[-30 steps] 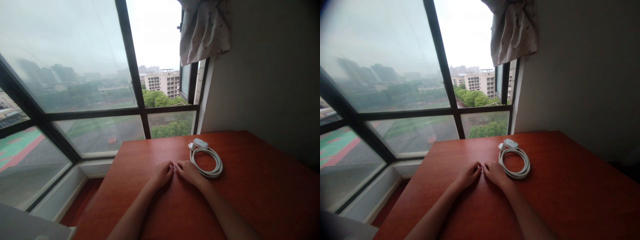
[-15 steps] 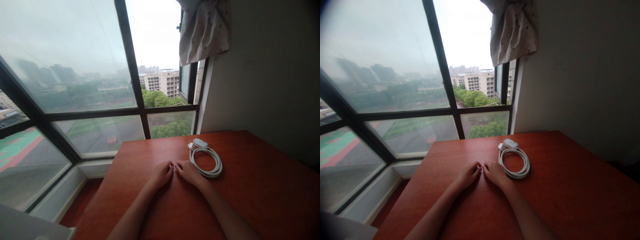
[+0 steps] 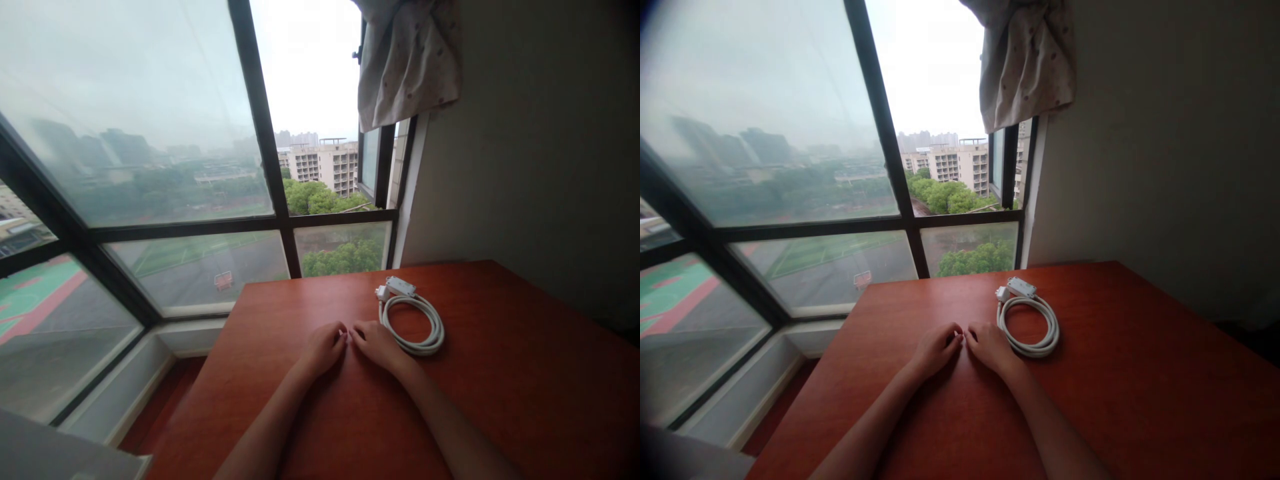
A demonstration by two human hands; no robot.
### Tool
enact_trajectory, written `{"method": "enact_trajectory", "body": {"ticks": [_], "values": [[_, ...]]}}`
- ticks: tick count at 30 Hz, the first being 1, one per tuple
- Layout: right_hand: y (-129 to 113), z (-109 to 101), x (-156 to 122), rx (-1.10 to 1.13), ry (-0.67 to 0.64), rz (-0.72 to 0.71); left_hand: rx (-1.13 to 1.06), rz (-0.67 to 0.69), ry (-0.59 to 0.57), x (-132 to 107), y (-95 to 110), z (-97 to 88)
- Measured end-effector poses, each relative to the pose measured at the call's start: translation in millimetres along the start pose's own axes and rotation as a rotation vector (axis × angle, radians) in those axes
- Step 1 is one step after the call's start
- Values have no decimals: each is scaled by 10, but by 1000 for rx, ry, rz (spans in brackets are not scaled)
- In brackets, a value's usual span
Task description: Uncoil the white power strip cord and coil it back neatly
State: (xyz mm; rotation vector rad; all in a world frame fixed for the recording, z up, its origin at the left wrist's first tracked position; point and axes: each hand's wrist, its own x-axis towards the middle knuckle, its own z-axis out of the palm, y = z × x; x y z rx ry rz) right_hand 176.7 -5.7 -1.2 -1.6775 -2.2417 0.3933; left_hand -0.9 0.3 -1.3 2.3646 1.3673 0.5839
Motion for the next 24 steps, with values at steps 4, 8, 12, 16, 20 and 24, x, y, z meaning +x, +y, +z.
{"method": "enact_trajectory", "body": {"ticks": [4, 8, 12, 16, 20, 24], "values": [[0, -1, -3, -5, 8, 3, -4, -1, 0, -3, 2, -3], [5, 8, -3, 4, 9, 6, -13, -4, -1, -3, 5, -8], [-2, 1, -2, -2, 1, 17, -17, -1, -5, -5, 12, -16], [-12, -20, -8, 7, -9, 15, -21, -18, -15, -4, 21, -24], [-9, -20, -14, 15, -8, 11, -16, -14, -6, -2, 20, -18], [-3, -7, -7, 5, 1, 4, -15, 1, 3, 1, 12, -8]]}}
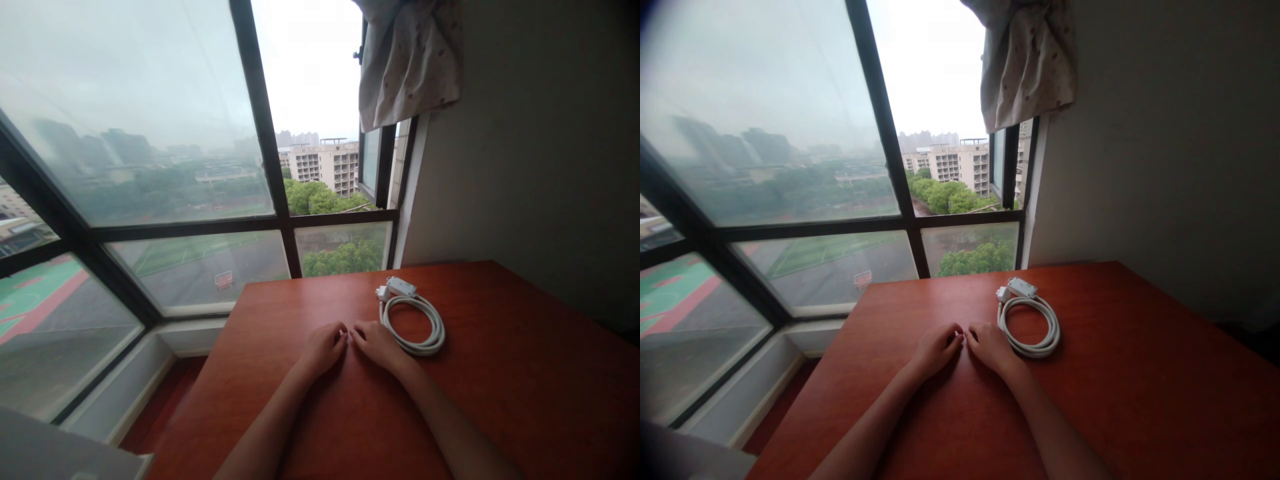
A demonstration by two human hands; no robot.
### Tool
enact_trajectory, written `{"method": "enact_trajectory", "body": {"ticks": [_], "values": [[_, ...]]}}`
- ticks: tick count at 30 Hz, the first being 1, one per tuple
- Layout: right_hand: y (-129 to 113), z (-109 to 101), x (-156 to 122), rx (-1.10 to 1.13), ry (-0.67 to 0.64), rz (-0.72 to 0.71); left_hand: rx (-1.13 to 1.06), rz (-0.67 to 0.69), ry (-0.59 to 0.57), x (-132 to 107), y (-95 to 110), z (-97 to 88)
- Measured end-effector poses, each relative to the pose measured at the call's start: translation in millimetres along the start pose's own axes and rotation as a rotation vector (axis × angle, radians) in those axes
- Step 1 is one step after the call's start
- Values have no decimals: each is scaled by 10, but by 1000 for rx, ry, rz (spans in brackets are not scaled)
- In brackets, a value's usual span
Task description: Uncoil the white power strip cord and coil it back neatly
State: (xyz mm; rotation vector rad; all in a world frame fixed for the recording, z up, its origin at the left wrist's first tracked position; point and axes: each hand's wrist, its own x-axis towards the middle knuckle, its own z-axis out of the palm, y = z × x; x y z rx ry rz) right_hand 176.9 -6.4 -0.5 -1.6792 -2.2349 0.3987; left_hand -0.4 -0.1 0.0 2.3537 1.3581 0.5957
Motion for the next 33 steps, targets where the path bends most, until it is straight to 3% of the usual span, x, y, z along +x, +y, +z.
{"method": "enact_trajectory", "body": {"ticks": [33], "values": [[-12, -10, 4, -4, -13, 5, 10, 4, 4, -2, -21, 20]]}}
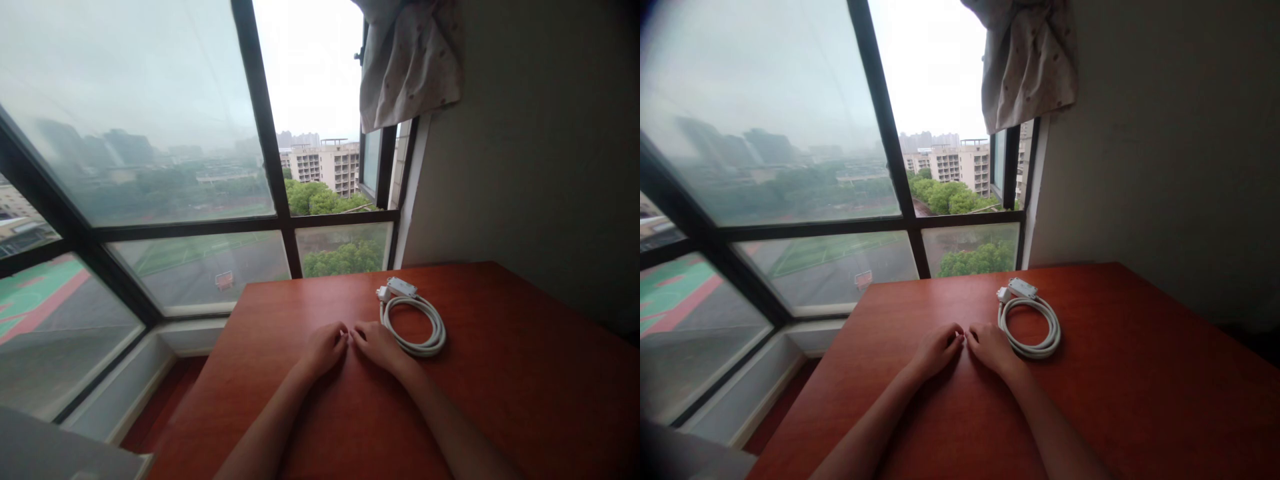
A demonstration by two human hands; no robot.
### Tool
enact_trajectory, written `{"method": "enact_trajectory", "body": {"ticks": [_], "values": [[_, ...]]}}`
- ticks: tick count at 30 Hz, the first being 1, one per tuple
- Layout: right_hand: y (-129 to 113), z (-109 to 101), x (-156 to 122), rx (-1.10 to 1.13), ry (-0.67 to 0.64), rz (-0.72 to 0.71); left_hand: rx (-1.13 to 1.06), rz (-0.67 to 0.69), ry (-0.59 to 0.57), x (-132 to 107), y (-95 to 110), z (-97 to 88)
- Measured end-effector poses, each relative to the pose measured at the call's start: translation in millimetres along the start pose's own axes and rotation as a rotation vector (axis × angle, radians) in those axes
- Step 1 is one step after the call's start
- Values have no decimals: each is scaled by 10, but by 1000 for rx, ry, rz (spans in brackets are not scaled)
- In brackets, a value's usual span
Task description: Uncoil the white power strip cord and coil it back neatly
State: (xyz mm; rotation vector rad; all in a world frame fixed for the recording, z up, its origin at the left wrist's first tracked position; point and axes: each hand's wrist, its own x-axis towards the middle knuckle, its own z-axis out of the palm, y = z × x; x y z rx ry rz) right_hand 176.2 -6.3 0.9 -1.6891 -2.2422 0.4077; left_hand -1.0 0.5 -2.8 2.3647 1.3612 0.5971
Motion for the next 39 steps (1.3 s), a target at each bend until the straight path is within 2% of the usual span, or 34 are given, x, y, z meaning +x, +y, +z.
{"method": "enact_trajectory", "body": {"ticks": [24, 28, 31, 33, 34, 36, 39], "values": [[15, 45, -2, 11, 40, -14, -3, -9, -1, 6, 16, -11], [38, -56, 16, -7, 127, -25, 2, -11, -11, 6, 11, -15], [276, -260, 27, -47, 356, 91, 10, -19, -29, 4, 11, -22], [573, -393, 18, -105, 534, 220, 9, -27, -34, 3, 13, -23], [748, -440, 8, -140, 572, 273, 8, -30, -33, 2, 14, -23], [1103, -481, -21, -217, 588, 421, 9, -31, -29, 0, 16, -20], [1521, -438, -62, -248, 526, 608, 13, -25, -31, 0, 17, -15]]}}
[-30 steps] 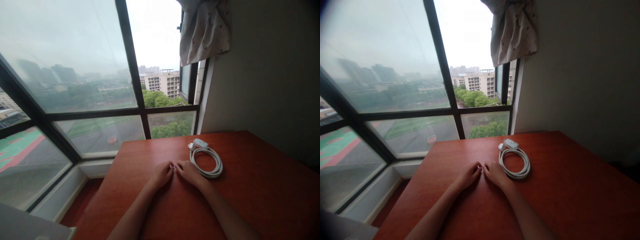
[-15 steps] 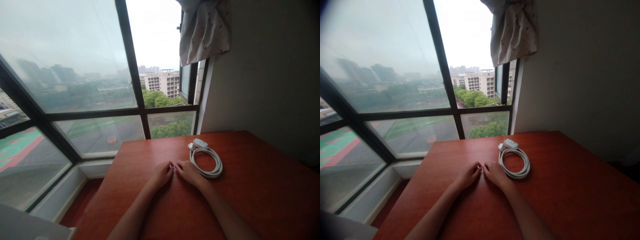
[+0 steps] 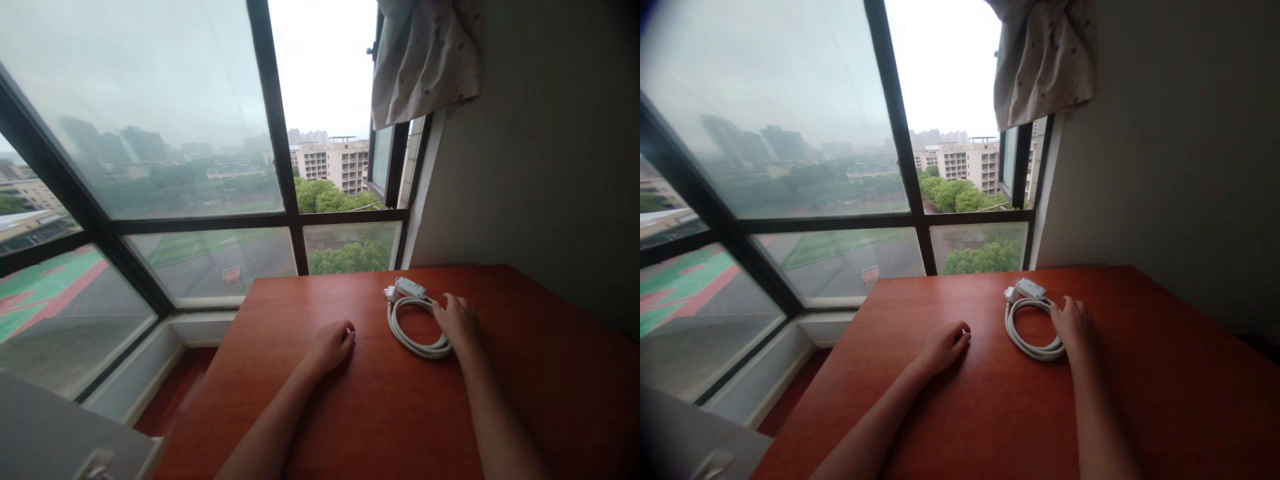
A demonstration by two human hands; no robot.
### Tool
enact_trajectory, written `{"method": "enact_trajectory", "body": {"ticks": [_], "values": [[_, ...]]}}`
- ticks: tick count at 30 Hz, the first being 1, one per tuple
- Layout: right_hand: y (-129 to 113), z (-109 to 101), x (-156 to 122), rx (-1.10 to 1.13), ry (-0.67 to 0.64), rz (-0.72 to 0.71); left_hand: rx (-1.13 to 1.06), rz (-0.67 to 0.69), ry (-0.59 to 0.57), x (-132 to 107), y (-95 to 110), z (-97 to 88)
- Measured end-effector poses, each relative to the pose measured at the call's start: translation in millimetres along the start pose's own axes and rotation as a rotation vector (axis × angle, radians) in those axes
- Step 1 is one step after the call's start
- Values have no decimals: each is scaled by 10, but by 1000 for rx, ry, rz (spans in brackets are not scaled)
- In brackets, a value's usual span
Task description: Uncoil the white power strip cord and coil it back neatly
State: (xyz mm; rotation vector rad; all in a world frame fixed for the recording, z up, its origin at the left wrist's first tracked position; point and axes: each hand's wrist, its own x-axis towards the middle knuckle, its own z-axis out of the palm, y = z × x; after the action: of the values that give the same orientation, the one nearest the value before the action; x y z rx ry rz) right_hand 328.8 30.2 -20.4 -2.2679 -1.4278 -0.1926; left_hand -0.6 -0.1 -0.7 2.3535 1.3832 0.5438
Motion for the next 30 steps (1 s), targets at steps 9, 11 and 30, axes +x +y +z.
{"method": "enact_trajectory", "body": {"ticks": [9, 11, 30], "values": [[100, 161, 9, 85, -204, -39, -9, 3, 0, -2, 7, -16], [66, 144, -1, 74, -211, -38, -13, 0, -6, -3, 16, -19], [-1002, -9, -658, 554, -459, -464, 139, -283, 55, 6, -187, -347]]}}
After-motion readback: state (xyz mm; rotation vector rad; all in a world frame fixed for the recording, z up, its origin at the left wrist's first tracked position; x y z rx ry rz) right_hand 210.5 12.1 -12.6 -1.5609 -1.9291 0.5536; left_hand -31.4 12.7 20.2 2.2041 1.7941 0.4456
